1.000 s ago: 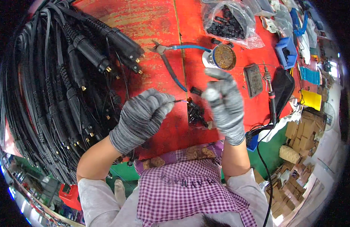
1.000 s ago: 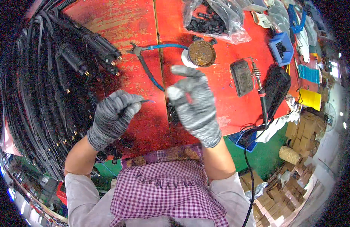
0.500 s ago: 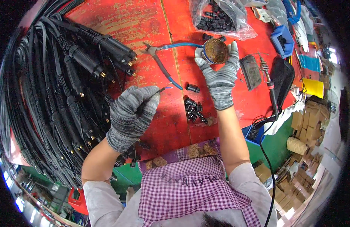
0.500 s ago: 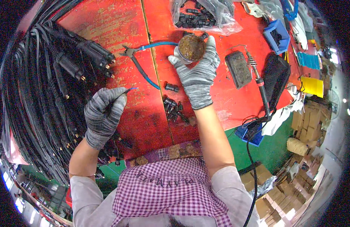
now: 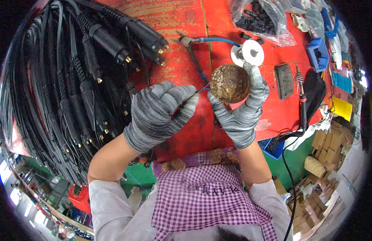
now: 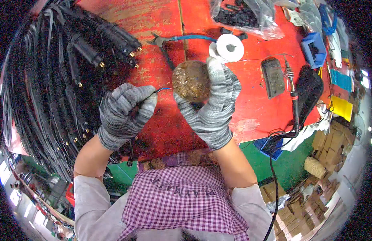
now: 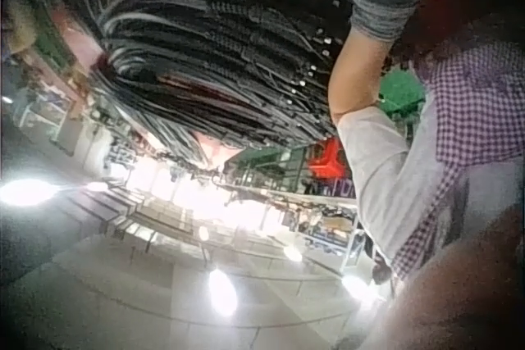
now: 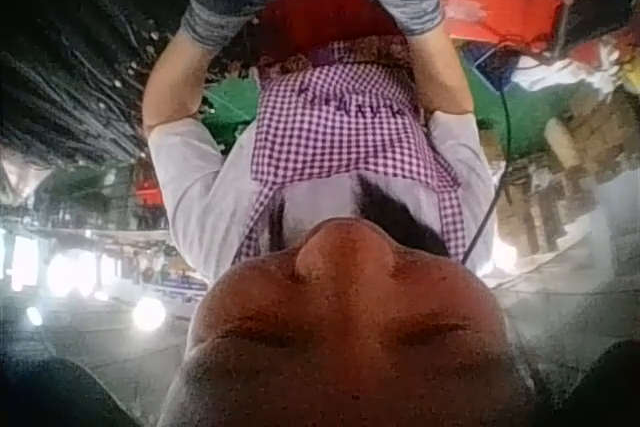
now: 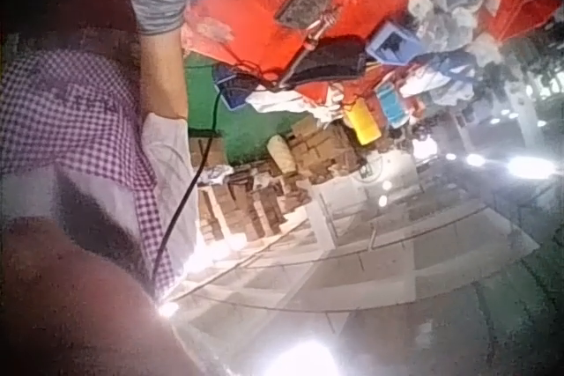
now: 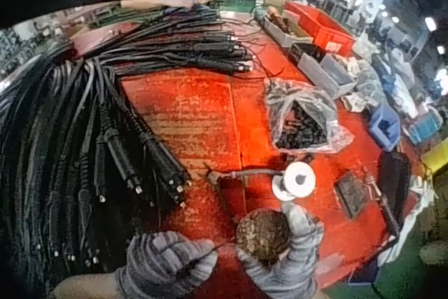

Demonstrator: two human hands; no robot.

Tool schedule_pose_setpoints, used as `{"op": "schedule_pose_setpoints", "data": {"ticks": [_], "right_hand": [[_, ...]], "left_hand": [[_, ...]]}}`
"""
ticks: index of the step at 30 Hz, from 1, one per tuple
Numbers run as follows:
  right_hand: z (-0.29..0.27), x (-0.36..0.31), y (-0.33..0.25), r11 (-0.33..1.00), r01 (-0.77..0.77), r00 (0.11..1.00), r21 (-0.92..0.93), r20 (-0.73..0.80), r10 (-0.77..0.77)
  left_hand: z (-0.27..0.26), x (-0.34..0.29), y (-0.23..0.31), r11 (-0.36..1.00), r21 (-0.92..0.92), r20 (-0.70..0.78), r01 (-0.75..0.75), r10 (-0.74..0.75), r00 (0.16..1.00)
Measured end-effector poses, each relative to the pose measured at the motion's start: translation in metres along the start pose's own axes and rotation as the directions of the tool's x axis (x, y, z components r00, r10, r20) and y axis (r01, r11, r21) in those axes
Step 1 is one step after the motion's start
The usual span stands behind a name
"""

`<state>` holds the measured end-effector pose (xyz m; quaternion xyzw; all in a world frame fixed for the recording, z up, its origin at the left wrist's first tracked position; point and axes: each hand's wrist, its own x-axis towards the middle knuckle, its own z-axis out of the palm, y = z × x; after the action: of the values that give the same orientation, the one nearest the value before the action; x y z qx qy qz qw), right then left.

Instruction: The person solders electrical components to wires using a soldering iron, wiping the iron on a sponge between applications.

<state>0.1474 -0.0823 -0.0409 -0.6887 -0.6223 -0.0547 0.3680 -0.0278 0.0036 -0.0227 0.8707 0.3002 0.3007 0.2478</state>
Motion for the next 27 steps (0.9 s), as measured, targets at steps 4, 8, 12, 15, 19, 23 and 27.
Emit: {"op": "schedule_pose_setpoints", "data": {"ticks": [4, 8, 12, 15, 19, 23, 27], "right_hand": [[-0.003, 0.006, -0.014, 1.0, 0.021, 0.998, -0.007, 0.068, -0.02], [-0.001, 0.006, -0.014, 0.999, 0.031, 0.998, -0.013, 0.056, -0.03], [0.001, 0.004, -0.013, 0.998, 0.054, 0.998, -0.022, 0.015, -0.053], [0.003, 0.004, -0.014, 0.998, 0.055, 0.998, -0.016, 0.008, -0.055], [0.002, 0.005, -0.013, 0.997, 0.07, 0.997, -0.023, 0.019, -0.069], [0.001, 0.006, -0.014, 0.996, 0.085, 0.996, -0.006, 0.01, -0.085], [0.002, 0.005, -0.014, 0.997, 0.079, 0.996, -0.014, 0.032, -0.079]], "left_hand": [[-0.001, -0.001, 0.0, 0.996, 0.062, -0.029, -0.061, 0.062, 0.998], [-0.003, 0.001, 0.001, 0.993, 0.09, -0.053, -0.077, 0.082, 0.995], [-0.003, 0.0, 0.002, 1.0, 0.007, -0.015, -0.03, 0.03, 0.999], [-0.002, -0.001, 0.001, 0.998, 0.009, -0.043, -0.057, 0.058, 0.997], [0.0, -0.001, 0.001, 0.997, 0.042, -0.048, -0.062, 0.064, 0.997], [0.001, -0.001, -0.001, 0.995, 0.042, -0.047, -0.091, 0.093, 0.995], [0.0, -0.002, -0.001, 0.996, 0.039, -0.036, -0.08, 0.082, 0.996]]}}
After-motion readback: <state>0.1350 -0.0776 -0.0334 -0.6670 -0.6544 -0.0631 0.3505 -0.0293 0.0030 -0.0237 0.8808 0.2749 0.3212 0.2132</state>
